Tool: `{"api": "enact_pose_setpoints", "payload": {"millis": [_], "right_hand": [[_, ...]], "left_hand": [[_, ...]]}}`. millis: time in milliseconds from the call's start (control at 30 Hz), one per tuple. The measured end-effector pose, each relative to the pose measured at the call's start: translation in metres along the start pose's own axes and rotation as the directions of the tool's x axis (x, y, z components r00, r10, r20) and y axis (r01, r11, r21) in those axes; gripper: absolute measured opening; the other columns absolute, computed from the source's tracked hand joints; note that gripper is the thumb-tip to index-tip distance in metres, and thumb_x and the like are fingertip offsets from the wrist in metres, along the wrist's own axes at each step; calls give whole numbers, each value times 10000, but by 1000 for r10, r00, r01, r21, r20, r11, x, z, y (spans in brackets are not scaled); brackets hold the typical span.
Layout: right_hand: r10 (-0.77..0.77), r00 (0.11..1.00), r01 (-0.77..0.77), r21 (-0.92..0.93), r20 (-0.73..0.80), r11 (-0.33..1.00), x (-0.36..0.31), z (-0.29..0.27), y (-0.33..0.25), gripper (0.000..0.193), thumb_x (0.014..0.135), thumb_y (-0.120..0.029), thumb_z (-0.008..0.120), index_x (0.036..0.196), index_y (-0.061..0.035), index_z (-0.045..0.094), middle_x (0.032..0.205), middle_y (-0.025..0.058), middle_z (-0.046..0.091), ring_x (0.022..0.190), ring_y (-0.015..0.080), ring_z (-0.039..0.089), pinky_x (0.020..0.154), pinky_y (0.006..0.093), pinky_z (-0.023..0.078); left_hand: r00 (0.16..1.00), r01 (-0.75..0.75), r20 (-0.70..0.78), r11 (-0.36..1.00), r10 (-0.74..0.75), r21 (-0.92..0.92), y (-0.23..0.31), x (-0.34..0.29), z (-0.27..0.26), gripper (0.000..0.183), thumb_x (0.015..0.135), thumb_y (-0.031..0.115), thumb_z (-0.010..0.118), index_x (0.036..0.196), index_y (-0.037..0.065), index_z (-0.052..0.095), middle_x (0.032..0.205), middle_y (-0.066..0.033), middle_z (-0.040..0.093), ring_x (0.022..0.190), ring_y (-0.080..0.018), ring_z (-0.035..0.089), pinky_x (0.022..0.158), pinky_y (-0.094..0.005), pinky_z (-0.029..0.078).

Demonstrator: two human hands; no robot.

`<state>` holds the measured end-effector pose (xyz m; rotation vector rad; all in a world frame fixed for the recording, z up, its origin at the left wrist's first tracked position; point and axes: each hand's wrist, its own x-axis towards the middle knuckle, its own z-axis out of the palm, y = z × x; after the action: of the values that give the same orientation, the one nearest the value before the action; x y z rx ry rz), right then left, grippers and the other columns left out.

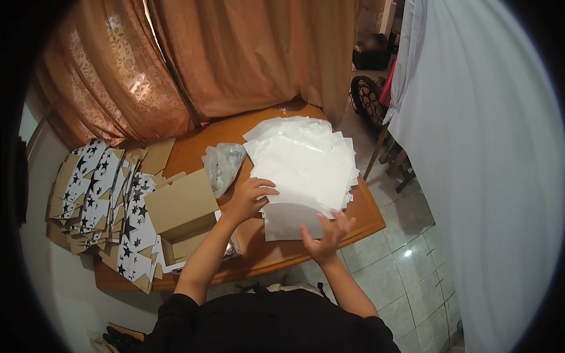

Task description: The recorder folds cardboard shoe boxes, lines them with paper, and places them on a shelf.

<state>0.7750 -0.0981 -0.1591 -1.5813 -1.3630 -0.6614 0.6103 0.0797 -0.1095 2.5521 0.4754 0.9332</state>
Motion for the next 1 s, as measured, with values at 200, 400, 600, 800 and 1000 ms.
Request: {"api": "enact_pose_setpoints", "payload": {"millis": [200, 400, 600, 800, 1000], "right_hand": [[405, 911, -368, 292, -78, 883, 31, 0, 17, 1072, 602, -247, 835, 1369, -12, 124, 1341, 187, 222, 1261, 326, 254, 1053, 421, 211], [334, 869, -495, 638, 366, 590, 56, 32, 1, 615, 682, -90, 775, 1209, 3, 472, 1127, 115, 539, 1097, 230, 490, 962, 315, 365], [179, 711, -695, 639, 680, 330, 85, 48, -53, 243, 835, -197, 658, 969, 4, 626, 832, 27, 625, 735, 89, 547, 657, 225, 440], [-29, 661, -740, 657, 750, 145, 104, 66, -125, 249, 876, -204, 610, 995, 15, 623, 871, 25, 629, 789, 86, 547, 707, 233, 433], [-138, 659, -739, 671, 739, 64, 92, 95, -180, 248, 899, -205, 577, 1017, 12, 592, 914, 24, 622, 817, 72, 538, 724, 221, 420]], "left_hand": [[981, -11, -188, 971, -35, -239, 23, 12, -58, 222, 712, -13, 692, 922, 59, 675, 985, -92, 615, 912, -208, 596, 779, -287, 476], [919, 29, -350, 914, -184, -404, 43, -26, -99, 92, 802, 68, 669, 884, 28, 669, 965, -97, 613, 905, -183, 579, 791, -299, 468], [742, 216, -492, 857, -456, -468, 47, -88, -142, 169, 843, 163, 653, 908, 7, 648, 867, -59, 614, 770, -126, 584, 662, -240, 471], [477, 350, -654, 809, -588, -472, 65, -130, -190, 258, 858, 231, 648, 967, -1, 624, 731, 19, 604, 575, -25, 496, 496, -172, 373], [323, 457, -741, 783, -589, -423, 51, -153, -228, 250, 857, 220, 648, 964, -6, 636, 707, 8, 611, 532, -20, 477, 470, -170, 362]]}}
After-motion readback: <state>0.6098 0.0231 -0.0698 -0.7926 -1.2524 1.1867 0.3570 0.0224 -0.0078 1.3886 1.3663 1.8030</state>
